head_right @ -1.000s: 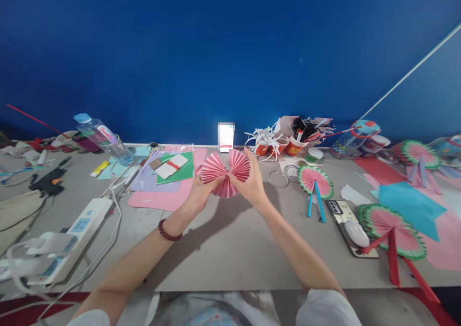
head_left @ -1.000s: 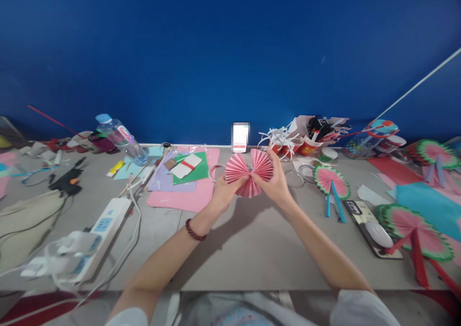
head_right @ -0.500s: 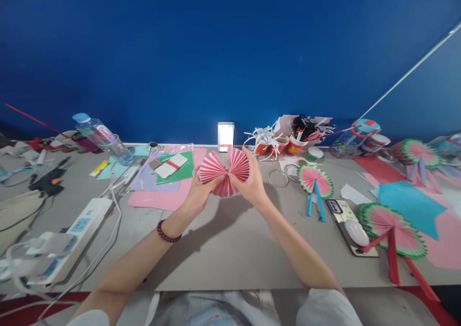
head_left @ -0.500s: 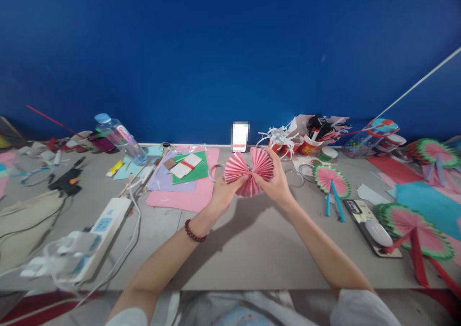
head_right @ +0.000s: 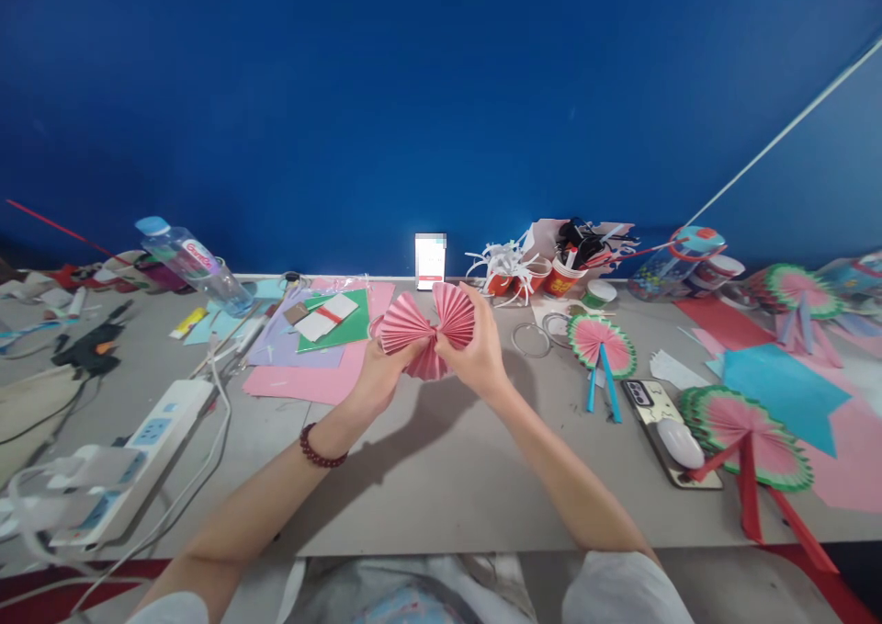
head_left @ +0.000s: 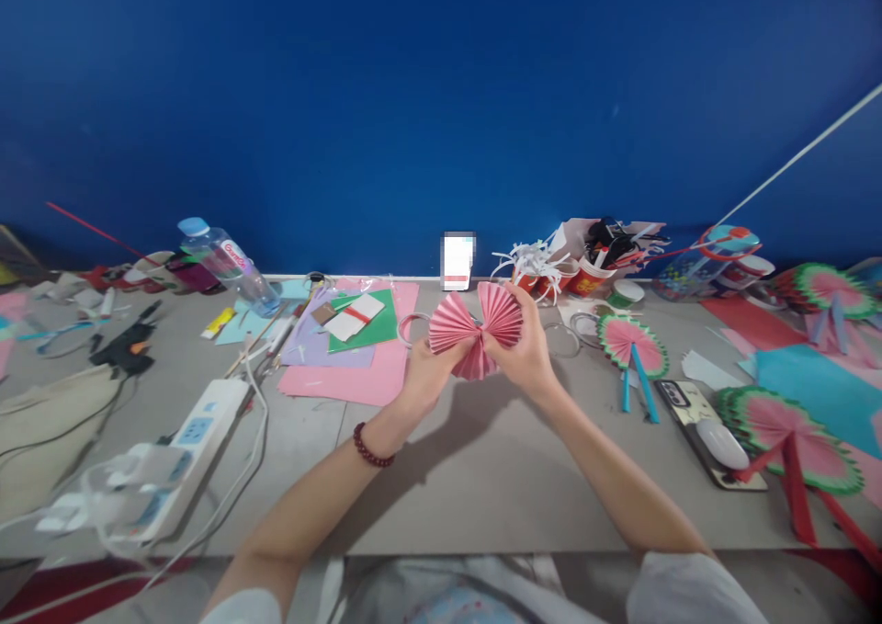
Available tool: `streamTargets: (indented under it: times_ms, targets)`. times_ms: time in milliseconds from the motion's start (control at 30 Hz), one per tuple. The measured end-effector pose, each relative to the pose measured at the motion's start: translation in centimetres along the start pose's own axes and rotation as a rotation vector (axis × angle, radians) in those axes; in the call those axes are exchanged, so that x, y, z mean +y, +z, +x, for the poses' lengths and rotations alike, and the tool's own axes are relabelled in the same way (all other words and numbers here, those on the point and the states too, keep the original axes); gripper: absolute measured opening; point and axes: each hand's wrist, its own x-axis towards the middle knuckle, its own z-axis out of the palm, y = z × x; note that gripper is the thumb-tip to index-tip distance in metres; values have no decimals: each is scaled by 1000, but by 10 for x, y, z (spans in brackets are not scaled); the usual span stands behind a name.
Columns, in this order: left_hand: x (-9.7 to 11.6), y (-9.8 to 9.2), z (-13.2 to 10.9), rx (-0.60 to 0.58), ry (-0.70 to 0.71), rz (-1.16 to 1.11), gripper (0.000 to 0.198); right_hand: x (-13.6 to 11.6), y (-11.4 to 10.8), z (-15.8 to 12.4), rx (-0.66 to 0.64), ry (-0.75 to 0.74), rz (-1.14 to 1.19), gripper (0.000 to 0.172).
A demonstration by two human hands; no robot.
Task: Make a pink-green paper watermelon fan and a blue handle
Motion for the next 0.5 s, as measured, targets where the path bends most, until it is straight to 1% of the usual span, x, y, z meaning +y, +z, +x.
streamTargets:
  times_ms: [167, 267, 333, 467, 500]
  targets:
    - [1, 1, -3, -13, 4, 38, 30, -4, 1, -3, 31, -25, -48, 69]
    - [4, 1, -3, -27, 23, 44, 28, -5, 0, -2, 41, -79, -68, 65]
    - [7, -1, -1, -30, 38, 54, 26, -5, -2, -1, 48, -129, -109, 56]
    - [11, -3, 2, -63, 44, 104, 24, -6, -6, 3, 33, -254, -250, 24]
    - [12, -3, 2, -73, 54, 117, 24, -5, -8, 4, 21, -285, -278, 18]
